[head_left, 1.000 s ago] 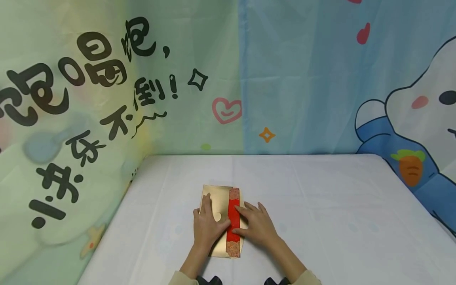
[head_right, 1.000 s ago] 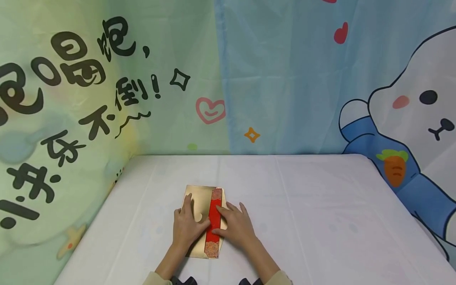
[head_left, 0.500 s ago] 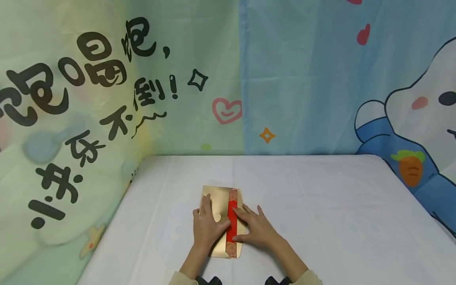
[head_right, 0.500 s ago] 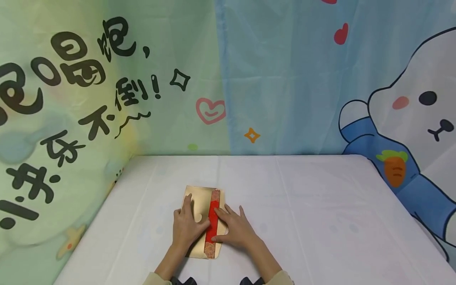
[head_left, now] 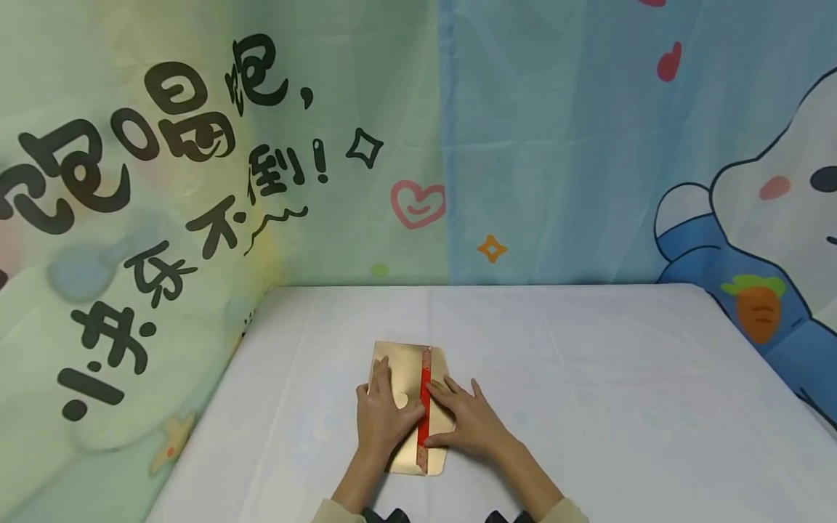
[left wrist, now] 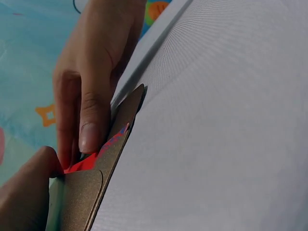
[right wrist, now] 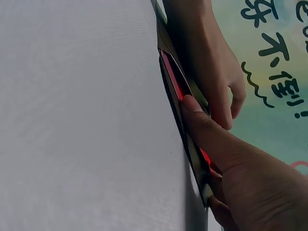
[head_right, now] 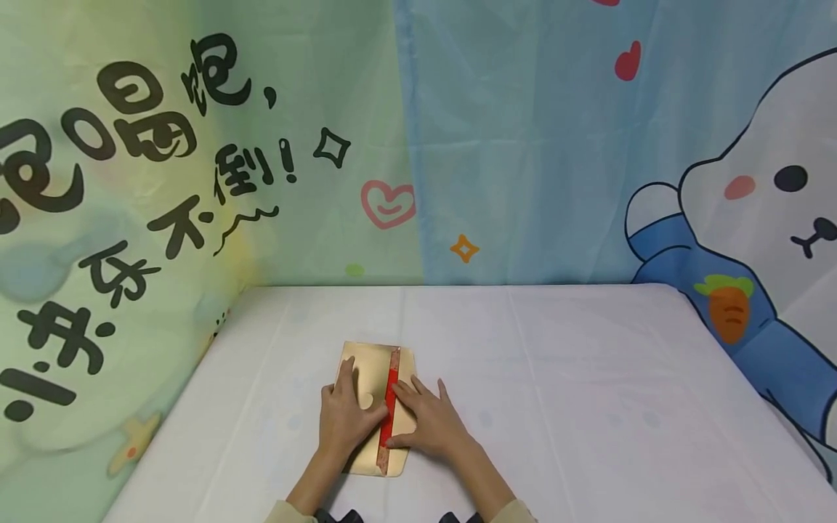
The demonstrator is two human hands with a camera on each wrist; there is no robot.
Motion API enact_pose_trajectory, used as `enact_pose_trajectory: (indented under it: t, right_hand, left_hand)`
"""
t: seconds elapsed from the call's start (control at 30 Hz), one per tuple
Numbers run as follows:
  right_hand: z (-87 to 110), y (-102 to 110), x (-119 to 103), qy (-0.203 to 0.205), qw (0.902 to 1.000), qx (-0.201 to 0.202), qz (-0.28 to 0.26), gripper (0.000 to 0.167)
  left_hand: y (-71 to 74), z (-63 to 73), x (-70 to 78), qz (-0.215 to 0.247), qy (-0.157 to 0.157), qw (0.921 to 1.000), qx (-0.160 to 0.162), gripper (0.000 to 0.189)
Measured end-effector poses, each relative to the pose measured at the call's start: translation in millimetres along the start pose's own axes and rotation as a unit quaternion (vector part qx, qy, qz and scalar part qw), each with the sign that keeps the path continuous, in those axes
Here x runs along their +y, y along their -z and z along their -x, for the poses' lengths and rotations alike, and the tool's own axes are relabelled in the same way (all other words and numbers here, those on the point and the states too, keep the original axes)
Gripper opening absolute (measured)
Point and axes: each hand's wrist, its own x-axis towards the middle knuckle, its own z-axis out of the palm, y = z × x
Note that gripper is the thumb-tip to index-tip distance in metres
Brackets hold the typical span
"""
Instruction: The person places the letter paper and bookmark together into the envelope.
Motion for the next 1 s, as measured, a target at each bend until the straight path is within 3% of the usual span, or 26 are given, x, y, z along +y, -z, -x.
enact_pose_trajectory:
  t: [0.2,0.63,1.0]
  right_hand:
    - [-1.4,-1.5,4.8,0.008,0.9996,-0.004,-0.026,0.098]
    - [-1.2,-10.6,2.0,-0.017,0.9997,0.015,-0.008,0.105]
    - [1.1,-10.4,4.8,-0.007,0.9998,0.014,-0.008,0.104]
  left_hand:
    - [-0.3,-2.6,-0.5,-0.005,-0.003,1.0000,-0.002,0.093]
    - [-2.2,-1.2,-2.0,-0.031,-0.017,0.9994,-0.006,0.094]
    - [-4.9,1.9,-1.1,-0.048,-0.005,0.9966,-0.066,0.093]
